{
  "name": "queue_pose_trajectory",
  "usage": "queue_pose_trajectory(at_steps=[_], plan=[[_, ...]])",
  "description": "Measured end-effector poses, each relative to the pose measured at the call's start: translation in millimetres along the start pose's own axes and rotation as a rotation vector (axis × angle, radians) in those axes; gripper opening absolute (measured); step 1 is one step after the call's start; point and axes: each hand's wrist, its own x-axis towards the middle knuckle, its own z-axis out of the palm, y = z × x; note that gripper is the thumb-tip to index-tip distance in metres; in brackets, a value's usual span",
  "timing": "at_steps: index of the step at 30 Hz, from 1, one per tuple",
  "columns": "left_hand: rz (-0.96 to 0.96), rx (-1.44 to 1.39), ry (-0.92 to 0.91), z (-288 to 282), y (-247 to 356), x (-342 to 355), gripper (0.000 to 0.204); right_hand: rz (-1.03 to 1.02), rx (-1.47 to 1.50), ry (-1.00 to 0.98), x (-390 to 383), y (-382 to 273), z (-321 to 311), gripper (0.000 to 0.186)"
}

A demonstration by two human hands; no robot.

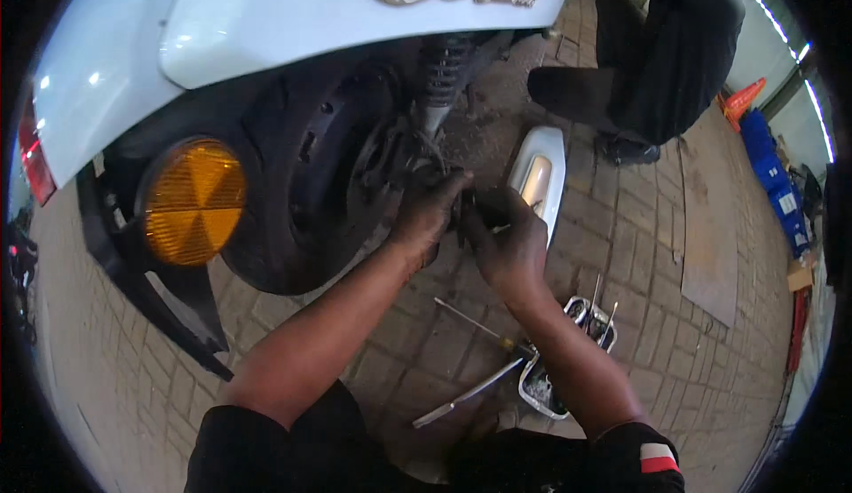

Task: The person works on the rear brake assembly of a white scooter, removing and handling brake pads and a caliper by hand and using a screwdriver and a wrench before placing the tools in a tray.

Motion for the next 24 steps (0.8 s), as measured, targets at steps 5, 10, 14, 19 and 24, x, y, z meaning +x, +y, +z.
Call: queue_pose_trajectory(at_steps=[5,10,14,19,24], plan=[[0.09,0.043,0.205,23.3,-18.8,-0.1,0.033,-0.19,-0.234,0.184,3.2,19.5,0.5,0.018],[0.18,0.126,0.33,18.6,-38.0,16.3,0.051,-0.194,-0.344,0.196,8.0,21.5,2.5,0.018],[0.268,0.108,0.426,40.6,-31.5,5.7,0.047,-0.165,-0.411,0.205,10.5,27.8,-2.9,0.018],[0.188,-0.08,0.321,47.6,-24.5,2.9,0.043,-0.271,-0.426,0.261,13.6,16.5,-7.7,0.017],[0.351,-0.031,0.43,57.0,-21.5,-4.3,0.046,-0.264,-0.561,0.216,16.6,10.8,-13.6,0.024]])
